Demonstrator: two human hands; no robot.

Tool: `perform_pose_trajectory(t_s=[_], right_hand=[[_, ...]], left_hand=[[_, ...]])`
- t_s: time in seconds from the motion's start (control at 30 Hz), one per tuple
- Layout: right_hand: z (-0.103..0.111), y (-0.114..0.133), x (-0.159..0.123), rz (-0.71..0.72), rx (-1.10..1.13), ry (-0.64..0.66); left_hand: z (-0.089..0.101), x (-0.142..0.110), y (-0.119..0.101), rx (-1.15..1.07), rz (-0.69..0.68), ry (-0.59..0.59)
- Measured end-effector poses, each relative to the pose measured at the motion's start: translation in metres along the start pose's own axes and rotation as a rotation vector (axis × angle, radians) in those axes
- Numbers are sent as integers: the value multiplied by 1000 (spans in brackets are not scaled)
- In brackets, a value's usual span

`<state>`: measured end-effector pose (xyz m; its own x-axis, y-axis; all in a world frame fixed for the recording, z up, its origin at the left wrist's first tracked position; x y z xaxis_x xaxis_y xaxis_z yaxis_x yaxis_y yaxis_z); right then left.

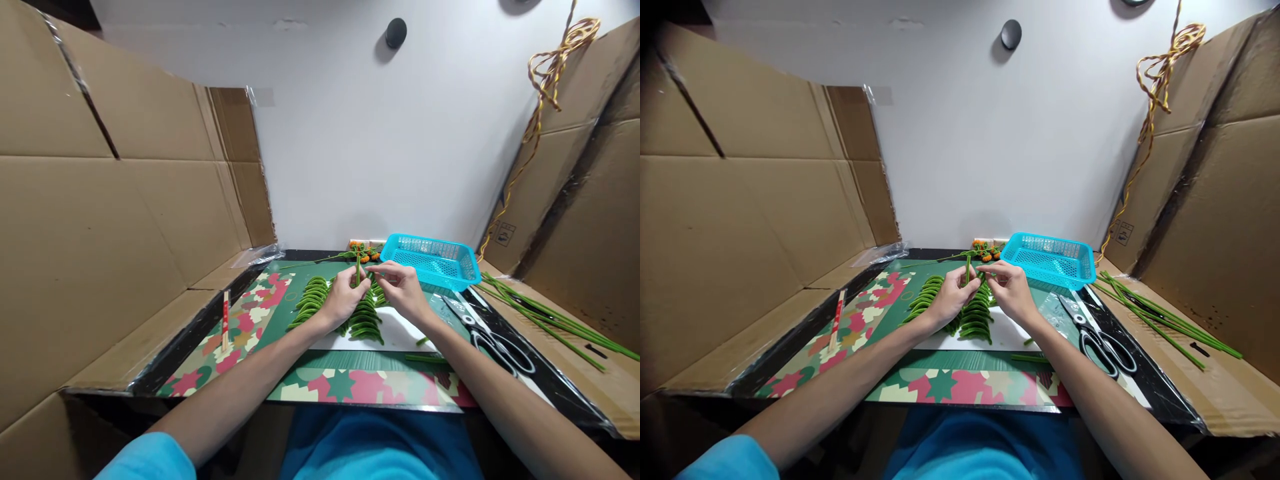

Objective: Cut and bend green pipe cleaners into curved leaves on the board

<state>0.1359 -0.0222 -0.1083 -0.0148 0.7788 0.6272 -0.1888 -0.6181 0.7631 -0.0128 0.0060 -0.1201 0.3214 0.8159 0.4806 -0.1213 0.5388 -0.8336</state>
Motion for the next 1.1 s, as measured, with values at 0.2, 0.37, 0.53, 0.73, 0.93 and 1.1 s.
perform_pose_trajectory(t_s=[0.2, 0.37, 0.53, 0.73, 0.93, 1.1], right_hand=[[-1, -5, 1, -25, 37, 10], [-1, -8, 1, -45, 66, 21], [-2, -5, 0, -66, 82, 35], [-5, -7, -2, -108, 111, 54], [-3, -11, -1, -165, 166, 39], [-1, -12, 0, -189, 197, 21]], left_hand=[[-1, 2, 1, -23, 12, 4], [-2, 2, 5, -48, 30, 9], [-5, 0, 7, -84, 48, 25], [-7, 0, 5, -115, 70, 46], [-9, -2, 2, -121, 75, 78], [-10, -2, 0, -124, 67, 87]])
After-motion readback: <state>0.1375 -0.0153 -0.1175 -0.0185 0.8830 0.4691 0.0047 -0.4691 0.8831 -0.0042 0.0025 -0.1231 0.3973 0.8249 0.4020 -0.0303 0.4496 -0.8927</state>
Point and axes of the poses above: each hand's wrist, its own x-axis towards the middle knuckle, its own z-axis out of the back of the hand, y = z × x, the point moved 7 cm from there along x, towards the middle knuckle, and after that the axes turned 2 degrees about -z, right-handed, at the moved point
